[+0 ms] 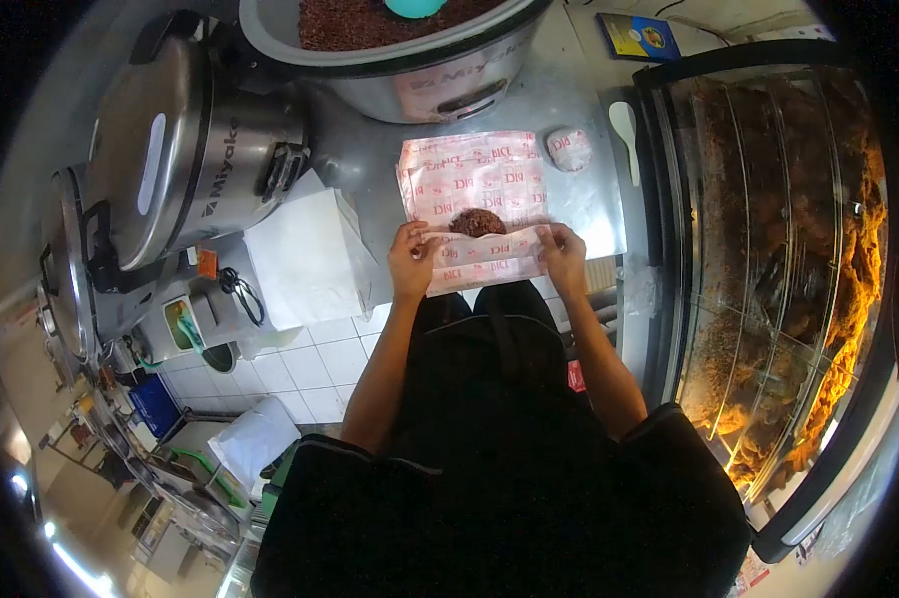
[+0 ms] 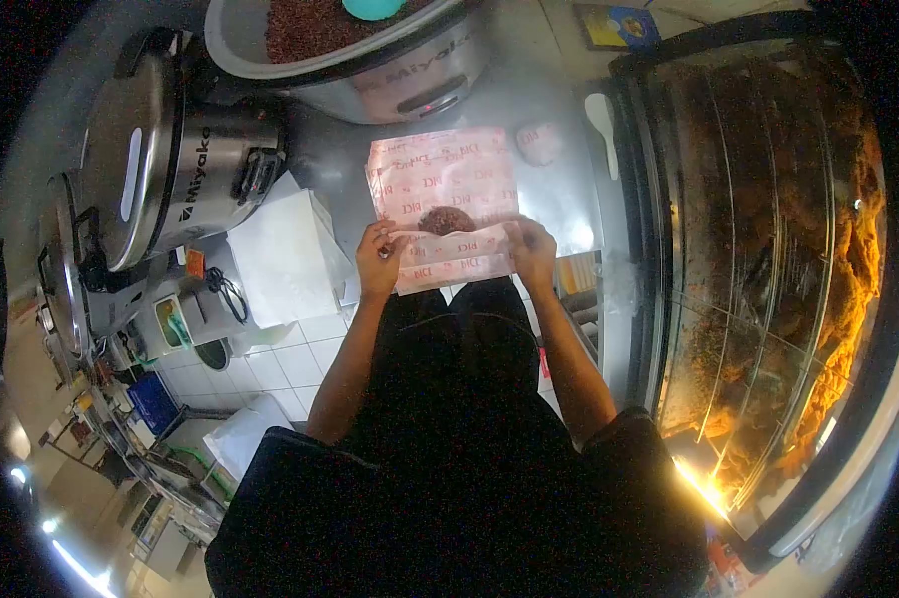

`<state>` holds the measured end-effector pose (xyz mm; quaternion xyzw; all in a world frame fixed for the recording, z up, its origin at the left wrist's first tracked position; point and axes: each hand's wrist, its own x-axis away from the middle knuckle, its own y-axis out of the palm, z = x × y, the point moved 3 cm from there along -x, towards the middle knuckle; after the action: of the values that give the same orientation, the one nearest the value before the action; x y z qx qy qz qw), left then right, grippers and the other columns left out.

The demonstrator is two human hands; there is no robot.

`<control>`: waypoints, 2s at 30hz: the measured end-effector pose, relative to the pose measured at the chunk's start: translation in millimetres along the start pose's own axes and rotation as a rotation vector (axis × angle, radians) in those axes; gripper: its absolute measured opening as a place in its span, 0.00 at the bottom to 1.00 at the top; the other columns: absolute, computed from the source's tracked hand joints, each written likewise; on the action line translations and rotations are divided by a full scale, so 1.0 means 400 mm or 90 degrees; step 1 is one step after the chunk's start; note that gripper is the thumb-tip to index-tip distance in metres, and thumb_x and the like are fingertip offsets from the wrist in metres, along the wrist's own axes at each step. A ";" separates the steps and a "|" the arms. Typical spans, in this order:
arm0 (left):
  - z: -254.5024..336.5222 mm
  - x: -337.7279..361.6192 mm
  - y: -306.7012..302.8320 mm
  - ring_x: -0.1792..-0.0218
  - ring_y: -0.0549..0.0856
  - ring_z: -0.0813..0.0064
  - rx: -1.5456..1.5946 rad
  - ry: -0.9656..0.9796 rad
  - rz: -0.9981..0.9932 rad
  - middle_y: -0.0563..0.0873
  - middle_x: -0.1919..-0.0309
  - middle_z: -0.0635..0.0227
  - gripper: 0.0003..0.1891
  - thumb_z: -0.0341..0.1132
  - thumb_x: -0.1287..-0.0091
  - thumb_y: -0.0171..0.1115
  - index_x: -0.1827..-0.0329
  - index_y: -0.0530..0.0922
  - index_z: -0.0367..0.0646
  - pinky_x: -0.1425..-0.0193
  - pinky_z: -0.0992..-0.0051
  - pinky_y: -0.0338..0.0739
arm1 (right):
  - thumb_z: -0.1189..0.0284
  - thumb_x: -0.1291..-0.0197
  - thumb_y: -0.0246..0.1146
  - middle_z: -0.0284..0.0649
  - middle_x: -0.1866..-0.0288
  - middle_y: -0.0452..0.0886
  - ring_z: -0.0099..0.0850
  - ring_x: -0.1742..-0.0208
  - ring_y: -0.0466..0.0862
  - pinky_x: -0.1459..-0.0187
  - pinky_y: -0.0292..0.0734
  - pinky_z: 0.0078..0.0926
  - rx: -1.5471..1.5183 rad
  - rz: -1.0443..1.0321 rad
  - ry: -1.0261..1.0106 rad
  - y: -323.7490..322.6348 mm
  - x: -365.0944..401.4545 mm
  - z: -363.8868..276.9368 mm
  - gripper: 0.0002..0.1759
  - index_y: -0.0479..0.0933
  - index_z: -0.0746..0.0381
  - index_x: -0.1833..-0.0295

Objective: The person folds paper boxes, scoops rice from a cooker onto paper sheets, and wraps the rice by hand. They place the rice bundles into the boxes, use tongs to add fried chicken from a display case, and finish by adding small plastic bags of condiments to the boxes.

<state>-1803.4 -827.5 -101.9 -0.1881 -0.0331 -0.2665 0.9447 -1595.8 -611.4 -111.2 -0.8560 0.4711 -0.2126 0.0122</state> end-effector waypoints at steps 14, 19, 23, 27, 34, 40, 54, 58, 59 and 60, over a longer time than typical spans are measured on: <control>0.002 0.029 -0.045 0.63 0.86 0.80 0.004 -0.092 -0.211 0.91 0.66 0.66 0.10 0.35 0.37 0.74 0.56 0.90 0.40 0.61 0.78 0.78 | 0.75 0.35 0.68 0.28 0.67 0.82 0.17 0.67 0.75 0.66 0.69 0.17 -0.007 -0.226 0.012 -0.033 -0.003 -0.085 0.03 0.84 0.63 0.61; -0.003 0.021 -0.044 0.68 0.86 0.80 0.021 -0.094 -0.198 0.91 0.67 0.64 0.11 0.37 0.34 0.72 0.56 0.89 0.39 0.63 0.77 0.79 | 0.74 0.34 0.67 0.29 0.66 0.82 0.18 0.63 0.77 0.60 0.72 0.20 0.053 -0.214 -0.019 -0.044 -0.032 -0.034 0.04 0.82 0.65 0.60; -0.029 0.017 -0.023 0.70 0.85 0.81 -0.045 -0.076 -0.104 0.90 0.69 0.64 0.11 0.38 0.32 0.71 0.56 0.88 0.38 0.65 0.77 0.78 | 0.67 0.32 0.67 0.44 0.51 0.87 0.26 0.53 0.84 0.48 0.80 0.26 0.048 -0.268 0.051 -0.034 -0.031 -0.016 0.20 0.80 0.71 0.42; 0.026 0.020 -0.009 0.73 0.84 0.76 -0.099 -0.019 -0.060 0.88 0.73 0.63 0.09 0.37 0.31 0.69 0.57 0.86 0.40 0.68 0.73 0.77 | 0.67 0.30 0.66 0.38 0.64 0.83 0.21 0.63 0.79 0.60 0.75 0.25 0.010 -0.176 -0.019 -0.017 0.004 -0.046 0.13 0.79 0.67 0.54; 0.020 0.002 0.028 0.70 0.85 0.52 -0.213 0.180 0.049 0.88 0.70 0.62 0.05 0.36 0.32 0.67 0.60 0.85 0.46 0.62 0.60 0.77 | 0.64 0.30 0.64 0.42 0.80 0.73 0.38 0.76 0.73 0.68 0.68 0.40 0.402 0.093 -0.257 0.020 0.006 -0.032 0.20 0.72 0.64 0.73; -0.026 0.042 0.058 0.45 0.81 0.58 -0.429 0.211 0.166 0.84 0.44 0.65 0.10 0.42 0.33 0.68 0.52 0.87 0.52 0.42 0.57 0.69 | 0.66 0.34 0.65 0.45 0.61 0.78 0.46 0.54 0.76 0.51 0.65 0.49 0.540 0.190 -0.379 0.054 0.020 -0.046 0.09 0.77 0.61 0.62; -0.026 0.041 0.075 0.30 0.69 0.53 -0.519 0.216 0.218 0.72 0.28 0.60 0.23 0.40 0.36 0.66 0.36 0.83 0.62 0.36 0.49 0.59 | 0.72 0.47 0.72 0.44 0.46 0.77 0.44 0.45 0.75 0.45 0.65 0.46 0.426 -0.201 -0.586 0.298 -0.189 -0.266 0.17 0.83 0.54 0.50; -0.021 0.045 0.069 0.30 0.69 0.55 -0.507 0.204 0.215 0.73 0.30 0.61 0.23 0.40 0.35 0.66 0.35 0.83 0.62 0.36 0.50 0.60 | 0.66 0.44 0.70 0.37 0.52 0.83 0.41 0.46 0.77 0.47 0.65 0.49 0.501 -0.271 -0.616 0.329 -0.237 -0.248 0.15 0.83 0.49 0.50; -0.021 0.042 0.067 0.30 0.69 0.55 -0.499 0.198 0.210 0.74 0.31 0.61 0.23 0.40 0.35 0.66 0.34 0.82 0.62 0.36 0.50 0.60 | 0.65 0.43 0.69 0.36 0.52 0.84 0.40 0.45 0.77 0.47 0.64 0.50 0.489 -0.299 -0.601 0.329 -0.245 -0.250 0.13 0.83 0.49 0.51; -0.017 0.041 0.065 0.30 0.69 0.55 -0.491 0.191 0.205 0.74 0.32 0.62 0.23 0.40 0.34 0.66 0.34 0.81 0.62 0.36 0.49 0.60 | 0.65 0.41 0.69 0.35 0.52 0.85 0.39 0.44 0.77 0.48 0.64 0.50 0.478 -0.328 -0.585 0.328 -0.250 -0.252 0.11 0.83 0.49 0.52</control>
<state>-1776.4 -817.5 -114.3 -0.4892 0.2358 -0.1334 0.8291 -1785.2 -585.1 -83.8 -0.8828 0.0910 0.0291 0.4600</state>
